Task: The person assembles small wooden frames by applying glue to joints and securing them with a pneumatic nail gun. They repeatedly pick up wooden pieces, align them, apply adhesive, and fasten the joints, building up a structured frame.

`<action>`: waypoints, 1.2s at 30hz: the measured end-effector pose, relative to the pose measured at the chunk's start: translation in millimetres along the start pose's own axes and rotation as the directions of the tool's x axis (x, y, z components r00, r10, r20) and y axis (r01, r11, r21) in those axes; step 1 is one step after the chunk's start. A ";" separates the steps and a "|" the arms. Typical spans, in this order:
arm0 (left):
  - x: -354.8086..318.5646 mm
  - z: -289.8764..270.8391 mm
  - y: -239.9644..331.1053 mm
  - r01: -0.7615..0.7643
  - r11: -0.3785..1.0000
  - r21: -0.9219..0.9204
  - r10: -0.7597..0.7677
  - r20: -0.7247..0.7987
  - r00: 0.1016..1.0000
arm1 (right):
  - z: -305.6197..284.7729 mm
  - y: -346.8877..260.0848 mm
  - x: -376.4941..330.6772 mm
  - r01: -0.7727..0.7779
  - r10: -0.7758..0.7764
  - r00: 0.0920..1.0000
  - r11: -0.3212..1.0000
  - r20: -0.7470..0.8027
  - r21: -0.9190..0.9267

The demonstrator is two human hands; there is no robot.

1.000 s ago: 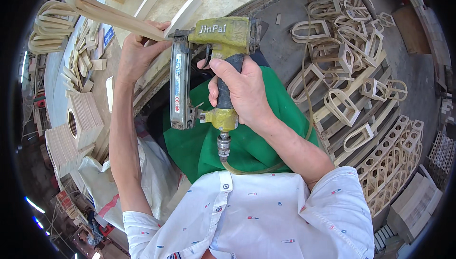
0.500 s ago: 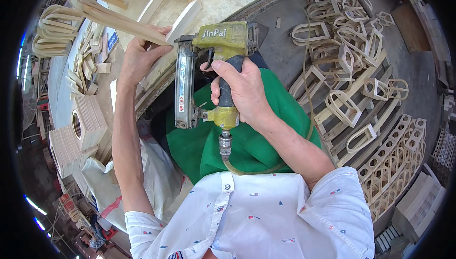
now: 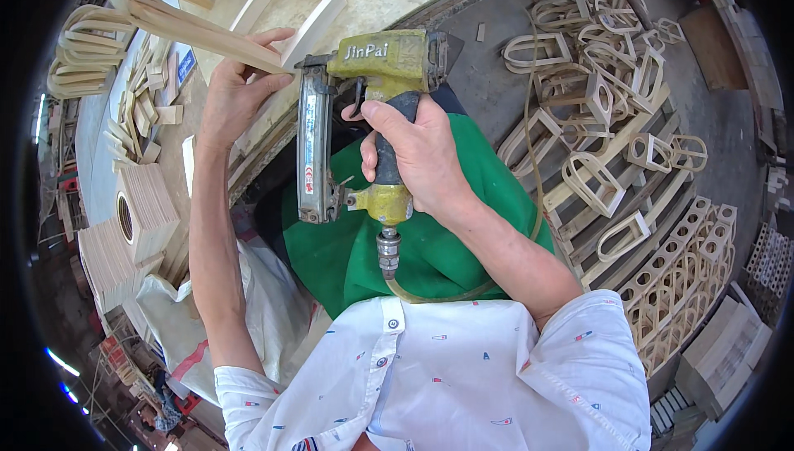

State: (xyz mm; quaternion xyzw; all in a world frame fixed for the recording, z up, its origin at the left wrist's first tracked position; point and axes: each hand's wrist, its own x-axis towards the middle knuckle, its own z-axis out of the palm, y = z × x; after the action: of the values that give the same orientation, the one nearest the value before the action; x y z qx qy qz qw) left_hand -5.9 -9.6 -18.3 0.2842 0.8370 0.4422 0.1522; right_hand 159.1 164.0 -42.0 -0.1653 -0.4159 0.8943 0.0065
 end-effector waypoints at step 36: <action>81.2 -0.8 -1.4 0.028 0.970 -0.243 0.019 0.189 0.982 | -36.4 -46.8 32.6 0.080 -0.078 0.995 0.996 -0.058 0.034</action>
State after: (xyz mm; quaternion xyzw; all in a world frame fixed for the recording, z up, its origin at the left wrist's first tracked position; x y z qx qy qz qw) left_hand -71.1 38.8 -19.3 0.3021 0.7585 0.5124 0.2663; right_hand 133.3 226.5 -38.3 -0.1735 -0.4055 0.8957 0.0567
